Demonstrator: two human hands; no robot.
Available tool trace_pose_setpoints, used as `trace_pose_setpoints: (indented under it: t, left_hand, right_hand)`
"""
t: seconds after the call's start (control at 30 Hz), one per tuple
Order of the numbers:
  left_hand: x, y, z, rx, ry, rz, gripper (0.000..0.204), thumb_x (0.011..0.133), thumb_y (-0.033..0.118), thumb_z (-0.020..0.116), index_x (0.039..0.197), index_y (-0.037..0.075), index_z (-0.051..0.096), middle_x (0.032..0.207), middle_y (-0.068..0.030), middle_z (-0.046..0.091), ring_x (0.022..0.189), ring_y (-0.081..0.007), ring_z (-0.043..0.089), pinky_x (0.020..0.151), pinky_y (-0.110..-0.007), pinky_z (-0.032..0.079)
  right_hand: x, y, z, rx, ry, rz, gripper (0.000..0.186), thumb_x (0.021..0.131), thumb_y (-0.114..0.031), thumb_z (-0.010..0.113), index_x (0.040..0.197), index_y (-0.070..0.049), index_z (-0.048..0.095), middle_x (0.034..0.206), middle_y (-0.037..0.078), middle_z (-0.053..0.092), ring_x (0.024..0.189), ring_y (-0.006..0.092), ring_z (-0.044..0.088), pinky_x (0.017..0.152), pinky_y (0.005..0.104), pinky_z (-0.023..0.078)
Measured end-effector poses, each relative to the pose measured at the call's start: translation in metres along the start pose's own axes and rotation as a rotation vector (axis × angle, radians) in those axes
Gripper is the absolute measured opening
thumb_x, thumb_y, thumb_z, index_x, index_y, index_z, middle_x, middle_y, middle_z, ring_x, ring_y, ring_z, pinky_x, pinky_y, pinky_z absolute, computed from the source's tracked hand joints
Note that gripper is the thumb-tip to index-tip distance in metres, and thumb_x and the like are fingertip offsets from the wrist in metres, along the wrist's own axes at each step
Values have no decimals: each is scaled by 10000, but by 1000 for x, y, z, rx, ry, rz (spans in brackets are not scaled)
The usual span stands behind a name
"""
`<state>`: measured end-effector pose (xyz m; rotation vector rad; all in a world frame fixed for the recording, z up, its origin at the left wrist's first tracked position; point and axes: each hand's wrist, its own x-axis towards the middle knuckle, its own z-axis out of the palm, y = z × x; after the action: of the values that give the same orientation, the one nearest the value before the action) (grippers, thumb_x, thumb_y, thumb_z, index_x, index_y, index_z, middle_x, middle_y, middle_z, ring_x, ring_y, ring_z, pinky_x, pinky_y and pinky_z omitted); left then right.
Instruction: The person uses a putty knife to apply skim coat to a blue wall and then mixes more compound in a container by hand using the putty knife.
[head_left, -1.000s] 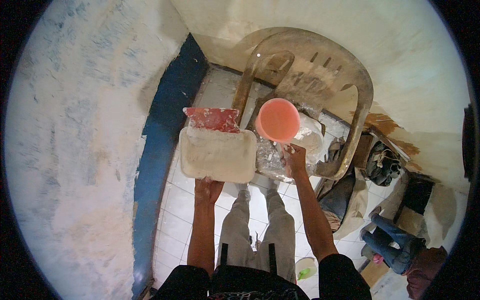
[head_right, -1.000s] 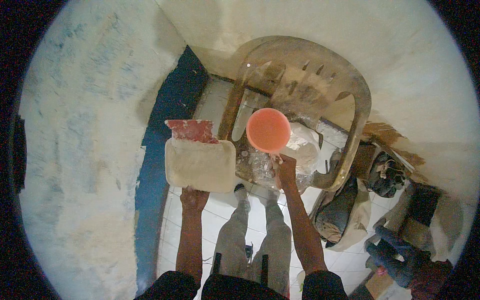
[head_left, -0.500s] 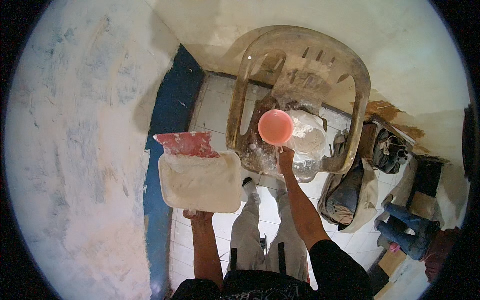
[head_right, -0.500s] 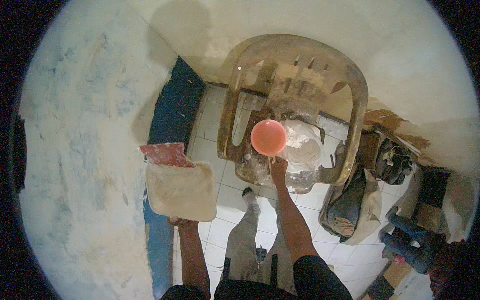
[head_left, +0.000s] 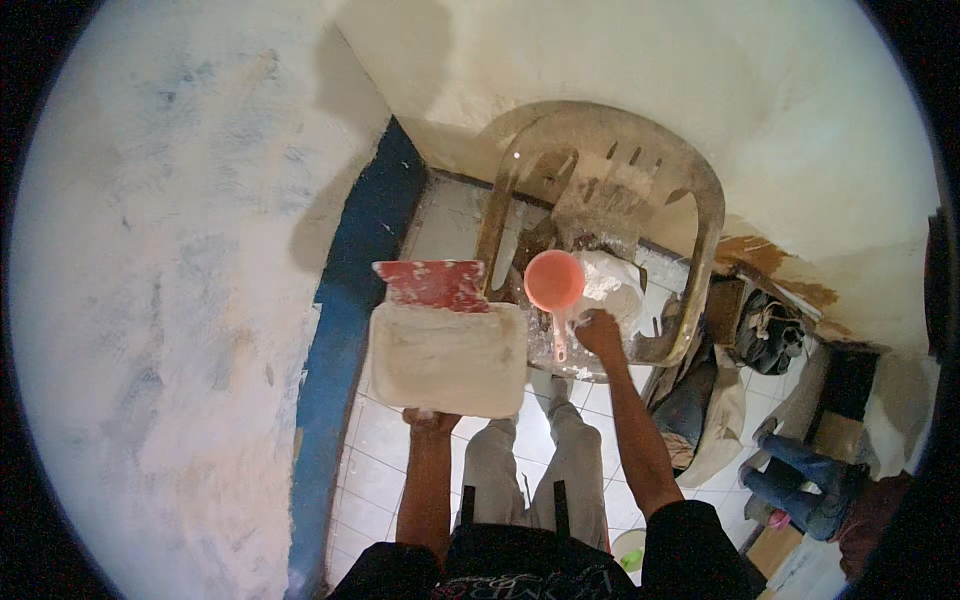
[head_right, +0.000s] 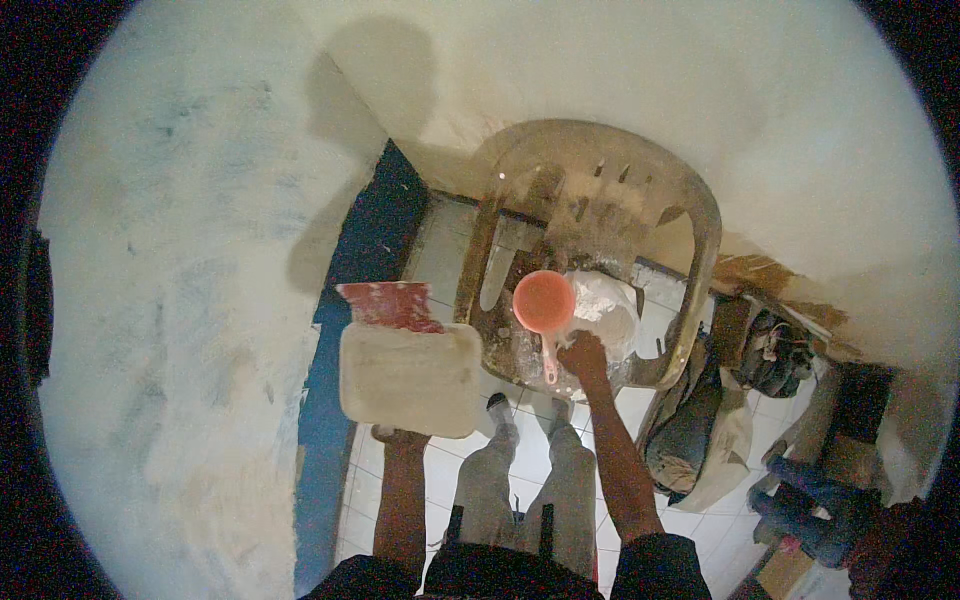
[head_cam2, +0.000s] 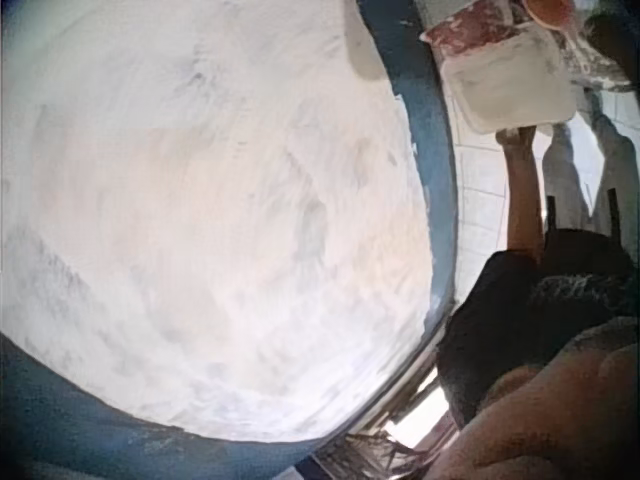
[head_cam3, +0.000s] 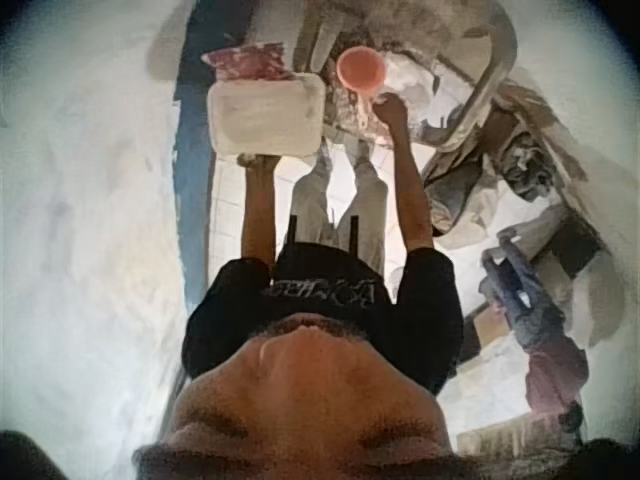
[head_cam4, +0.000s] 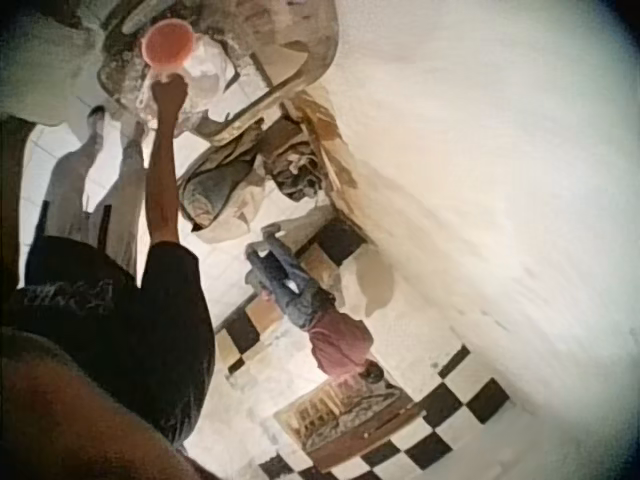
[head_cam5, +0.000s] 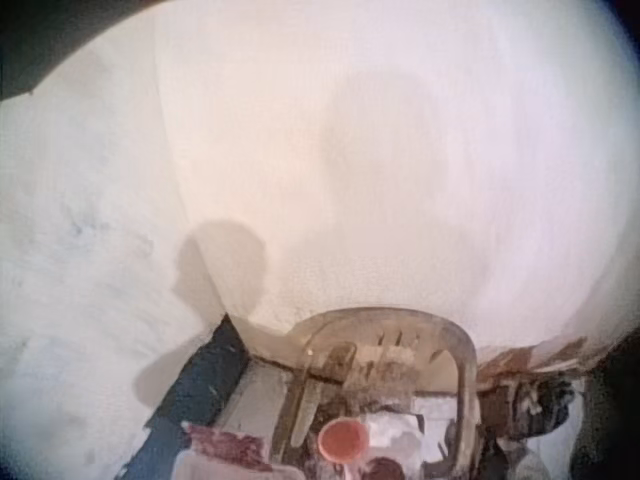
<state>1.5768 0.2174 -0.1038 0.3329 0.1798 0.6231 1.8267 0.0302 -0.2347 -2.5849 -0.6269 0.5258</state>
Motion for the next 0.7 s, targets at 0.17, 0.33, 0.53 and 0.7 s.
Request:
trace_pose_setpoints:
  t: [0.17,0.33,0.53,0.7]
  left_hand:
    - [1,-19,40,-57,145,-143,939,628,284,748,1412,104,265,1409,-134,351,1298,-349,358,1069,-543,303]
    - [-5,-32,116,-97,22,-237,878,646,275,762,1380,101,312,1353,-118,403,1269,-321,391,1065,-503,319]
    - [-18,-45,149,-129,-169,-286,845,628,207,810,1339,88,370,1285,-92,479,1221,-287,447,1041,-471,357]
    - [-26,-28,182,-127,-122,-385,785,685,244,758,1345,99,359,1296,-90,468,1227,-268,438,1044,-464,350]
  right_hand:
    - [-29,-183,-254,641,-24,-389,398,682,-104,672,1071,-36,624,979,185,646,857,325,651,707,375,521]
    - [-54,-274,-332,261,-78,-820,469,613,-131,727,1056,-20,618,932,186,656,871,330,641,789,391,497]
    - [-103,-304,-363,-180,-297,-803,339,602,-49,645,937,-6,624,864,204,633,864,394,598,771,486,466]
    - [-117,-295,-370,-185,-237,-953,411,551,-25,624,961,3,626,894,181,635,878,372,607,758,459,481]
